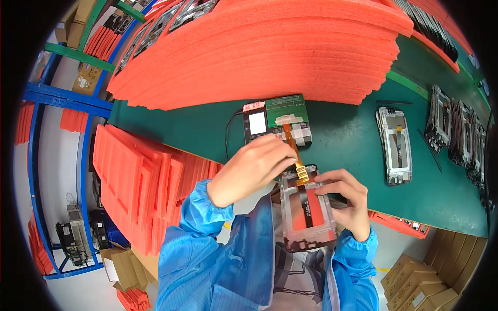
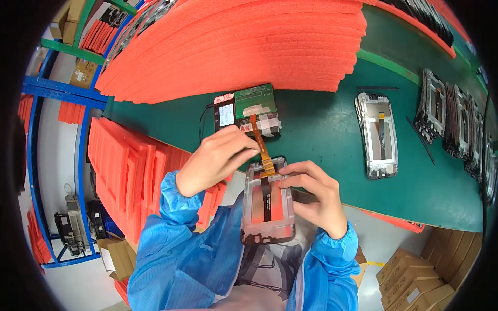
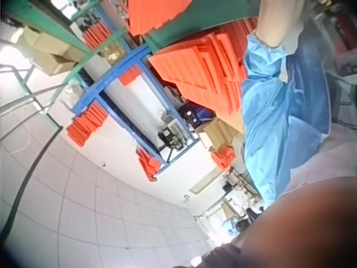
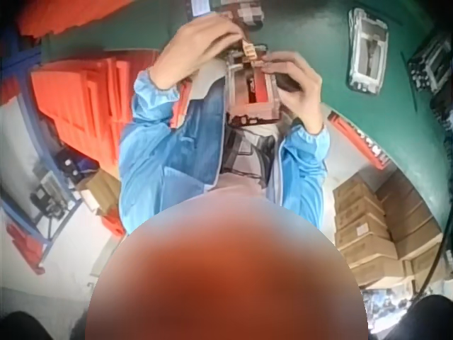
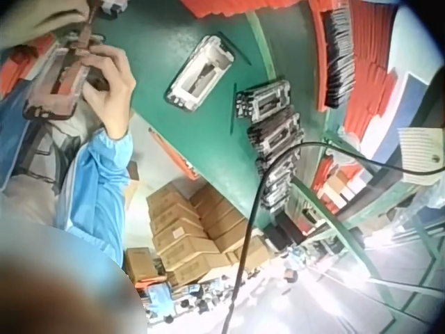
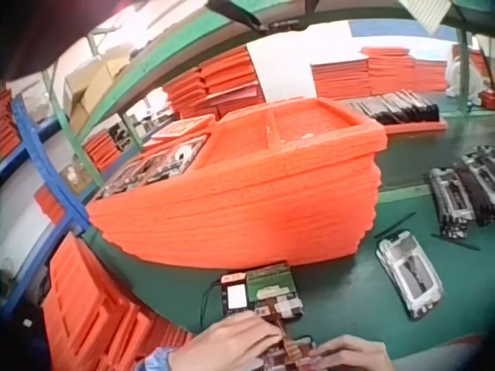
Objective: Testing smartphone screen assemblies for functionality using a testing jig and sorting them into containers.
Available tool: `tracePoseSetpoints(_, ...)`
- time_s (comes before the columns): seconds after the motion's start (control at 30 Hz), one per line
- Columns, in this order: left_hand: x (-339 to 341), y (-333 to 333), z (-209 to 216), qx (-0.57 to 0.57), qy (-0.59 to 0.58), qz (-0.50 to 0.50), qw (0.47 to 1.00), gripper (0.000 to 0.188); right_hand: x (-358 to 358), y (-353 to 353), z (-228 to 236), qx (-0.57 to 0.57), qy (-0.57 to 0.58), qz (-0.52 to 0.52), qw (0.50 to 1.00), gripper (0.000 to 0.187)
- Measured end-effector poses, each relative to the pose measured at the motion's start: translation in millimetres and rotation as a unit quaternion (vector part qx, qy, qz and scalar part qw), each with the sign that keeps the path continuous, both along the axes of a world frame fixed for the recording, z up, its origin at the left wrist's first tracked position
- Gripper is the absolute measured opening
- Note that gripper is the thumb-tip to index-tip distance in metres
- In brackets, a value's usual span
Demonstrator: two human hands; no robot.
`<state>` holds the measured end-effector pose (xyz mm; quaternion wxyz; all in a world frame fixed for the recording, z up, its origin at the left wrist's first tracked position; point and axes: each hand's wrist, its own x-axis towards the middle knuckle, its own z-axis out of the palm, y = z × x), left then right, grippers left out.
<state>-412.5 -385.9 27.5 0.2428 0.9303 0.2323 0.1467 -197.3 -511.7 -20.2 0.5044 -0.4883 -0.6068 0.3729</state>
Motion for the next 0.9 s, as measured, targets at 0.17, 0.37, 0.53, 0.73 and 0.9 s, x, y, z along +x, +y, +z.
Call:
tracePoseSetpoints(0.17,-12.3,-24.1,23.6,-0.113,-0.095,-0.029,0.989,0.046,2.8,2.9,0.8,0.001,0.074,0.013,0.997,0.029)
tracePoseSetpoints(0.37,1.1,-34.1,5.9,-0.123,-0.055,-0.01,0.991,0.058,0.0,7.0,1.6,0.006,0.068,0.031,0.997,0.029)
tracePoseSetpoints(0.53,-3.8,-37.6,10.7,-0.032,-0.041,-0.001,0.999,0.052,2.0,1.2,0.1,0.008,0.095,0.054,0.994,0.029)
tracePoseSetpoints(0.73,-7.4,-32.7,56.3,-0.14,-0.087,0.078,0.983,0.027,5.8,-7.1,-10.2,-0.09,0.365,0.069,0.924,0.032)
tracePoseSetpoints(0.9,7.2,38.2,134.3,-0.152,-0.249,0.185,0.939,0.014,5.9,-1.8,-6.5,-0.065,0.288,0.053,0.954,0.033)
